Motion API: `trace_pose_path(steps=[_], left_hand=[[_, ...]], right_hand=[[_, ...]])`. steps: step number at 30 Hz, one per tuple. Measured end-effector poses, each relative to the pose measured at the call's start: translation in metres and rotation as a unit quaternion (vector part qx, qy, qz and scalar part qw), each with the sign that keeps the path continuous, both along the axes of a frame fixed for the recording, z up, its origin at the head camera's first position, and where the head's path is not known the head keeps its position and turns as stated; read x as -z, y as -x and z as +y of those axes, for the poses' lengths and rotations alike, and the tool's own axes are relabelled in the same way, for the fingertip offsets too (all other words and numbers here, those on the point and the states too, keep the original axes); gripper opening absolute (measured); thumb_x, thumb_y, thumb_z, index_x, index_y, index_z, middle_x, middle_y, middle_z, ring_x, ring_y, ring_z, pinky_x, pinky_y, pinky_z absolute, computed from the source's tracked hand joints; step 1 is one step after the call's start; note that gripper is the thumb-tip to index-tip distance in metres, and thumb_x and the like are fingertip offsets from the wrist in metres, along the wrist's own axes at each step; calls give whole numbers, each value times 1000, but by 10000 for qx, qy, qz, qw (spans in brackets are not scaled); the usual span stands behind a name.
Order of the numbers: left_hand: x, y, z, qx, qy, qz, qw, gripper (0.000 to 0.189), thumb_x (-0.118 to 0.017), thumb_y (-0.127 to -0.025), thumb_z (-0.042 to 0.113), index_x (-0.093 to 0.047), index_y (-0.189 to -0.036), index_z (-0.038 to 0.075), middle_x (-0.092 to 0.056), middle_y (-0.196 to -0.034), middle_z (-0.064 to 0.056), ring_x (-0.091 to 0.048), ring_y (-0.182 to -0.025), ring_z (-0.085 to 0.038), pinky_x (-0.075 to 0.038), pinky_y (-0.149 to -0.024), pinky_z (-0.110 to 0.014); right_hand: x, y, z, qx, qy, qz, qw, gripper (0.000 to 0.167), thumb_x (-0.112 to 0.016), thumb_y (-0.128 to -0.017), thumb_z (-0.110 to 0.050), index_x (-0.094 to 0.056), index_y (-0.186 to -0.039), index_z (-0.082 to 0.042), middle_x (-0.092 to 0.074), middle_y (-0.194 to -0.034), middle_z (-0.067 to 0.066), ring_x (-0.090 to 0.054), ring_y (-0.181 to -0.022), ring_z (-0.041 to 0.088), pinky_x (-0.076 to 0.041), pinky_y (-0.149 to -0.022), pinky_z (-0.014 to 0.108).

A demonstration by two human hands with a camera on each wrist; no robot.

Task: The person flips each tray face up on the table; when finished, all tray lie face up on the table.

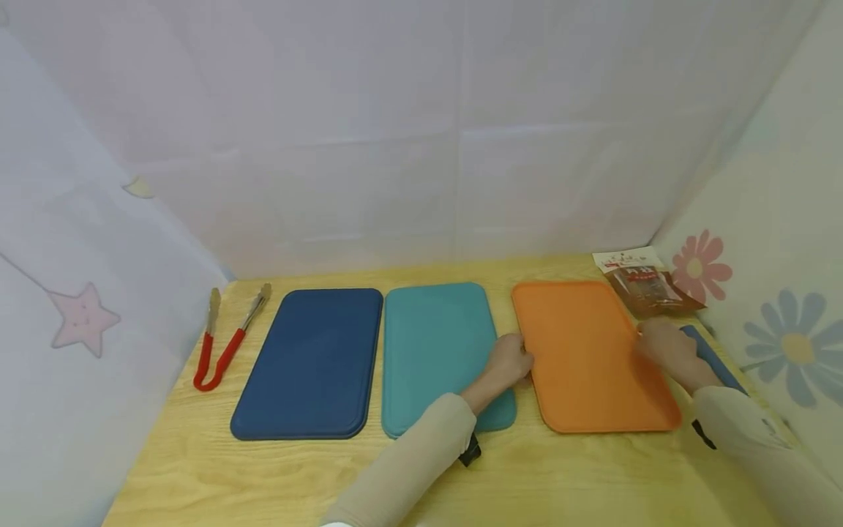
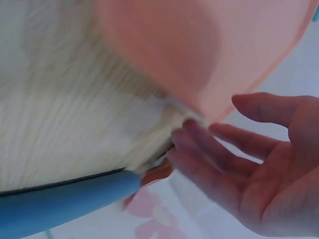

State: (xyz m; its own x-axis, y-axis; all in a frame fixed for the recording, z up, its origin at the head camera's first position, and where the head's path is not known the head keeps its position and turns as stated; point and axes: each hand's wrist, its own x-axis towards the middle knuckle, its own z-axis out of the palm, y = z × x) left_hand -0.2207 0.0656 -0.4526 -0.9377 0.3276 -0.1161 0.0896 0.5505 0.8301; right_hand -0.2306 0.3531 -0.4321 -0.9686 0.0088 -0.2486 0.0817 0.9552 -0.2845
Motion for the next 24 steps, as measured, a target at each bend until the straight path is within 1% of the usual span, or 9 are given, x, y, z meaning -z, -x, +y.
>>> trace_pose_path(steps=[2,4,6,10,13,15,18,22,24], left_hand=[[-4,-3,-10,119,-32,137,9998,25,-51,-96,2,-63,-116,-6,-59,-67,-8,-51,-44,-15,-41,-41,-23],[-8,-5,-25,149,33,243,9996,33,-50,-97,5,-58,-127,-5,-63,-73,-10,-51,-42,-16,-41,-41,-24],[-12,-8,-44,125,339,521,9980,35,-50,-98,9,-58,-130,-3,-65,-87,-10,-58,-54,-17,-45,-48,-26],[-15,-13,-89,-315,894,1233,9878,30,-53,-97,12,-63,-122,-1,-64,-110,-14,-64,-88,-25,-52,-68,-35],[-14,-17,-123,-762,1322,1523,9765,30,-56,-97,14,-64,-122,-1,-61,-116,-19,-62,-100,-34,-53,-75,-44],[-13,-18,-141,-1001,1659,1550,9687,33,-59,-96,15,-62,-124,-2,-58,-120,-22,-58,-106,-39,-53,-77,-50],[-8,-20,-161,-1164,2128,1517,9582,38,-62,-95,15,-59,-127,-4,-54,-125,-26,-51,-110,-45,-51,-78,-56],[3,-24,-174,-1146,2369,1435,9540,43,-64,-94,14,-55,-130,-8,-49,-130,-32,-48,-113,-50,-49,-82,-58],[7,-27,-177,-1163,2409,1485,9520,44,-65,-92,13,-55,-128,-10,-50,-127,-34,-49,-110,-50,-47,-85,-57]], right_hand=[[-1,-4,-12,-30,-140,315,9994,39,-48,-91,-14,-57,-119,12,-58,-111,35,-59,-82,46,-47,-63,59],[-1,-6,-29,-140,80,565,9983,44,-50,-92,-16,-54,-124,14,-58,-113,35,-61,-81,42,-49,-61,52],[-3,-7,-47,-352,419,759,9956,45,-52,-93,-17,-53,-125,15,-61,-109,33,-62,-79,36,-49,-60,46],[-7,-8,-89,-625,1076,772,9892,44,-53,-97,-18,-53,-128,13,-64,-106,26,-62,-88,34,-51,-69,45],[-7,-8,-120,-740,1426,786,9839,43,-53,-98,-18,-53,-130,10,-63,-112,25,-62,-96,36,-53,-74,45],[-6,-8,-138,-821,1655,775,9797,43,-53,-98,-17,-52,-132,9,-62,-117,24,-62,-100,36,-54,-76,43],[-5,-5,-163,-1018,1875,680,9746,43,-52,-99,-17,-51,-133,9,-61,-120,24,-61,-103,35,-54,-76,42],[0,-1,-193,-1246,1899,252,9735,45,-51,-99,-17,-49,-134,11,-58,-126,27,-60,-105,34,-53,-79,41],[5,2,-203,-1317,1819,53,9744,47,-52,-98,-18,-48,-135,12,-54,-130,28,-57,-113,36,-51,-86,44]])
